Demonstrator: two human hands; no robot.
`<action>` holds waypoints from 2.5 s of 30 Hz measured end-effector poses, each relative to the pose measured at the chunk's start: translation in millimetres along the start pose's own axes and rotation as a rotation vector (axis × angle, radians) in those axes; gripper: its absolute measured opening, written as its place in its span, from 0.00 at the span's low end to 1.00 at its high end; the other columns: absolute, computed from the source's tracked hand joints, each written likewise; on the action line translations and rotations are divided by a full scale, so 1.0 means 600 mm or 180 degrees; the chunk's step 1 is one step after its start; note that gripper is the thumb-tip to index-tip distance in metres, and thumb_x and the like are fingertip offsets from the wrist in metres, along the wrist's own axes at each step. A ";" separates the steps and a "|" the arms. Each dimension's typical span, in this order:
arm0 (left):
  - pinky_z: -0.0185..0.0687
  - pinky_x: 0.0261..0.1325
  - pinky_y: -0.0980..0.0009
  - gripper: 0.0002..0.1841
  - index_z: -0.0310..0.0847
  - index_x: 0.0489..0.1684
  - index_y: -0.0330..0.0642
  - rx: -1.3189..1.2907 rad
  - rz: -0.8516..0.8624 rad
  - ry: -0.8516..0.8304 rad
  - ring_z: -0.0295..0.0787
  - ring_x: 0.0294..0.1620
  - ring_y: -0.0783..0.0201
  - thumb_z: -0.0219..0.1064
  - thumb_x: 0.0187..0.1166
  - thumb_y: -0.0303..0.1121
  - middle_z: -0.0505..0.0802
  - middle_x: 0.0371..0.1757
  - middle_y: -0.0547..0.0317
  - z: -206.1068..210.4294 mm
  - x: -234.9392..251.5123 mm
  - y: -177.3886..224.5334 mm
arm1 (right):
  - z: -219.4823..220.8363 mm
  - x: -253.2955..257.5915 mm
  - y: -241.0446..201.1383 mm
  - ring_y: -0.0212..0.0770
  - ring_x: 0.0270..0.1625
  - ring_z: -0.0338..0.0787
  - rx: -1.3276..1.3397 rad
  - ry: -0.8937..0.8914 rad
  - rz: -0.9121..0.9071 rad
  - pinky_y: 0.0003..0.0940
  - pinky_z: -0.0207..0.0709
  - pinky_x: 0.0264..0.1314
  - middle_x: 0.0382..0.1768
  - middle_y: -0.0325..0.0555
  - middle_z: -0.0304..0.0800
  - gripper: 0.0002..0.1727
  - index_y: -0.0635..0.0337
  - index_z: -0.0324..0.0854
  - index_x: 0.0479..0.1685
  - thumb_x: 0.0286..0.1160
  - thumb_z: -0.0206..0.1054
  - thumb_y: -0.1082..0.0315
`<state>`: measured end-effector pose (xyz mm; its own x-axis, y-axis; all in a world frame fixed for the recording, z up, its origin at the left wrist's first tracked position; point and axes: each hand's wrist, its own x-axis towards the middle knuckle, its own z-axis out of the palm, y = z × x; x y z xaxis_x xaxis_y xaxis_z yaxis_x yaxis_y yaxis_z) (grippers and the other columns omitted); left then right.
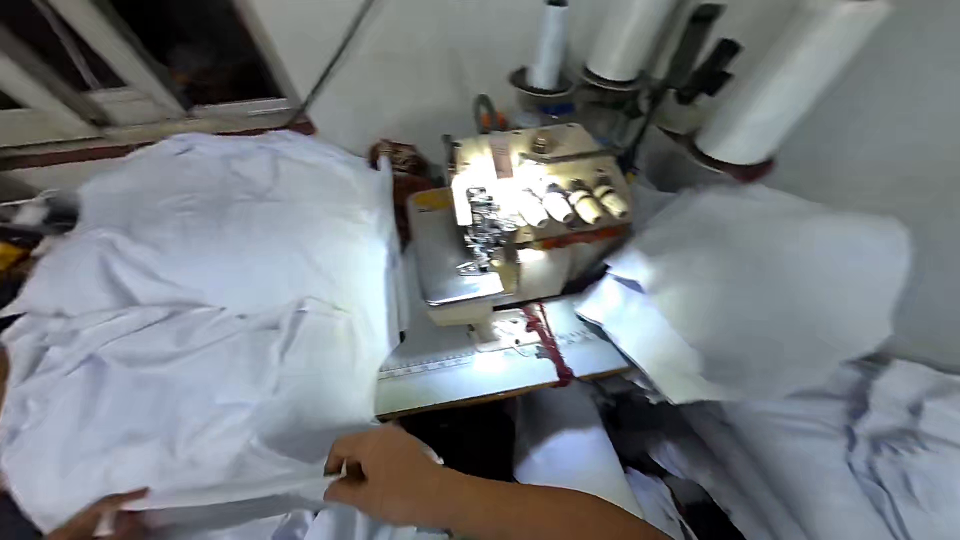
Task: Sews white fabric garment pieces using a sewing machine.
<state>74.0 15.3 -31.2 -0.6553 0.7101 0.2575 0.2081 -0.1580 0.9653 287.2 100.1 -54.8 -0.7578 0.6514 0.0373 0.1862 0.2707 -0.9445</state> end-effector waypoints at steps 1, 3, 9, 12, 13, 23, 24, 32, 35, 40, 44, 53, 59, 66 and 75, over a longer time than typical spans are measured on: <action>0.81 0.55 0.81 0.09 0.72 0.51 0.26 0.0131 0.0493 0.0218 0.82 0.45 0.83 0.47 0.83 0.18 0.84 0.43 0.70 0.003 0.019 0.026 | 0.019 0.003 -0.009 0.55 0.40 0.90 0.0121 -0.0123 -0.0356 0.52 0.81 0.50 0.35 0.63 0.90 0.12 0.76 0.86 0.48 0.77 0.68 0.73; 0.79 0.61 0.79 0.09 0.72 0.50 0.19 0.0562 0.1348 0.0345 0.82 0.50 0.80 0.50 0.85 0.19 0.84 0.46 0.60 0.017 0.064 0.052 | 0.043 0.013 -0.030 0.49 0.31 0.86 0.0486 -0.0174 -0.1057 0.44 0.78 0.38 0.27 0.60 0.85 0.10 0.79 0.84 0.40 0.74 0.70 0.75; 0.87 0.50 0.61 0.10 0.86 0.44 0.27 0.1390 0.1590 -0.2037 0.88 0.40 0.63 0.62 0.83 0.27 0.91 0.41 0.48 0.145 0.181 -0.056 | -0.022 0.049 -0.022 0.47 0.35 0.88 0.0301 0.0037 -0.0035 0.43 0.83 0.43 0.35 0.59 0.88 0.18 0.75 0.80 0.61 0.85 0.63 0.67; 0.83 0.46 0.66 0.09 0.88 0.39 0.34 0.1266 0.1183 -0.2473 0.85 0.37 0.69 0.62 0.83 0.29 0.89 0.36 0.58 0.175 0.188 -0.141 | -0.080 0.099 0.025 0.48 0.37 0.89 0.0234 0.0602 0.0697 0.45 0.84 0.45 0.41 0.58 0.90 0.23 0.67 0.72 0.76 0.88 0.61 0.65; 0.81 0.42 0.71 0.10 0.89 0.38 0.37 0.1220 0.1175 -0.2399 0.83 0.34 0.73 0.62 0.82 0.31 0.88 0.34 0.63 0.176 0.188 -0.156 | -0.099 0.118 0.035 0.48 0.35 0.89 0.0267 0.0639 0.0887 0.45 0.85 0.43 0.41 0.58 0.89 0.25 0.64 0.68 0.81 0.88 0.61 0.66; 0.79 0.39 0.82 0.09 0.90 0.36 0.44 0.0541 0.0921 -0.2235 0.83 0.33 0.79 0.64 0.80 0.34 0.89 0.33 0.71 0.165 0.191 -0.173 | -0.116 0.171 0.042 0.28 0.14 0.74 0.0395 -0.0107 0.1904 0.23 0.70 0.19 0.18 0.39 0.77 0.13 0.67 0.79 0.51 0.82 0.68 0.64; 0.79 0.39 0.83 0.09 0.90 0.36 0.44 0.0513 0.0911 -0.2230 0.83 0.33 0.79 0.64 0.80 0.34 0.89 0.33 0.71 0.165 0.190 -0.173 | -0.110 0.166 0.042 0.27 0.14 0.73 0.0486 -0.0053 0.1861 0.22 0.69 0.19 0.18 0.38 0.77 0.12 0.67 0.80 0.47 0.84 0.67 0.64; 0.81 0.41 0.84 0.08 0.88 0.40 0.44 0.0367 0.0986 -0.2245 0.83 0.34 0.82 0.62 0.81 0.32 0.90 0.35 0.73 0.163 0.191 -0.142 | -0.070 0.163 0.044 0.33 0.26 0.82 0.0657 0.1278 0.1216 0.28 0.79 0.33 0.30 0.47 0.85 0.09 0.68 0.85 0.44 0.84 0.65 0.69; 0.80 0.39 0.84 0.06 0.88 0.39 0.45 0.0507 0.1178 -0.2406 0.83 0.33 0.81 0.64 0.79 0.31 0.89 0.35 0.72 0.159 0.195 -0.097 | -0.061 0.159 0.043 0.32 0.31 0.82 0.0843 0.1587 0.0826 0.29 0.77 0.38 0.30 0.45 0.86 0.07 0.67 0.86 0.42 0.80 0.66 0.72; 0.84 0.42 0.82 0.04 0.89 0.39 0.44 0.0523 0.1208 -0.2576 0.87 0.36 0.80 0.68 0.77 0.29 0.92 0.36 0.71 0.163 0.203 -0.073 | -0.046 0.150 0.037 0.29 0.32 0.84 0.1053 0.1766 0.0516 0.27 0.80 0.40 0.30 0.43 0.88 0.08 0.67 0.89 0.45 0.80 0.66 0.73; 0.85 0.47 0.81 0.11 0.91 0.52 0.42 0.0658 0.1056 -0.2711 0.88 0.38 0.79 0.68 0.76 0.27 0.94 0.41 0.70 0.161 0.204 -0.070 | -0.045 0.150 0.038 0.27 0.31 0.84 0.0960 0.1726 0.0459 0.25 0.79 0.40 0.30 0.43 0.89 0.09 0.67 0.90 0.44 0.80 0.65 0.73; 0.84 0.47 0.79 0.04 0.88 0.37 0.45 0.0648 0.1056 -0.2723 0.86 0.40 0.77 0.67 0.78 0.30 0.90 0.37 0.69 0.137 0.211 -0.076 | 0.031 0.115 0.054 0.36 0.34 0.86 0.0190 0.1691 -0.0417 0.29 0.81 0.41 0.35 0.52 0.88 0.13 0.71 0.88 0.46 0.82 0.63 0.68; 0.75 0.75 0.62 0.10 0.87 0.40 0.44 0.0702 0.1279 -0.2341 0.81 0.69 0.65 0.61 0.82 0.39 0.90 0.59 0.63 0.127 0.196 -0.071 | 0.055 0.069 0.039 0.39 0.35 0.84 0.0196 0.1362 0.0005 0.32 0.78 0.42 0.32 0.53 0.88 0.17 0.72 0.90 0.37 0.83 0.63 0.65; 0.78 0.43 0.81 0.06 0.82 0.41 0.33 0.0425 0.1450 -0.2215 0.79 0.35 0.80 0.59 0.83 0.25 0.85 0.34 0.64 0.292 0.167 0.009 | -0.089 0.003 -0.001 0.19 0.26 0.78 0.0957 0.2032 0.0091 0.19 0.74 0.34 0.22 0.32 0.85 0.10 0.62 0.92 0.31 0.76 0.71 0.66; 0.84 0.55 0.65 0.02 0.90 0.34 0.39 0.0835 0.2403 -0.2156 0.84 0.51 0.60 0.76 0.72 0.26 0.85 0.51 0.53 0.483 0.045 0.040 | -0.191 -0.129 0.049 0.25 0.17 0.73 0.1388 0.3173 0.0428 0.22 0.68 0.22 0.15 0.34 0.77 0.07 0.64 0.81 0.45 0.71 0.65 0.76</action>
<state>271.5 229.5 -13.5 0.2373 0.7374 0.6324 0.5977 -0.6240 0.5034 423.1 138.8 -48.1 0.1348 0.9908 -0.0131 -0.1567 0.0083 -0.9876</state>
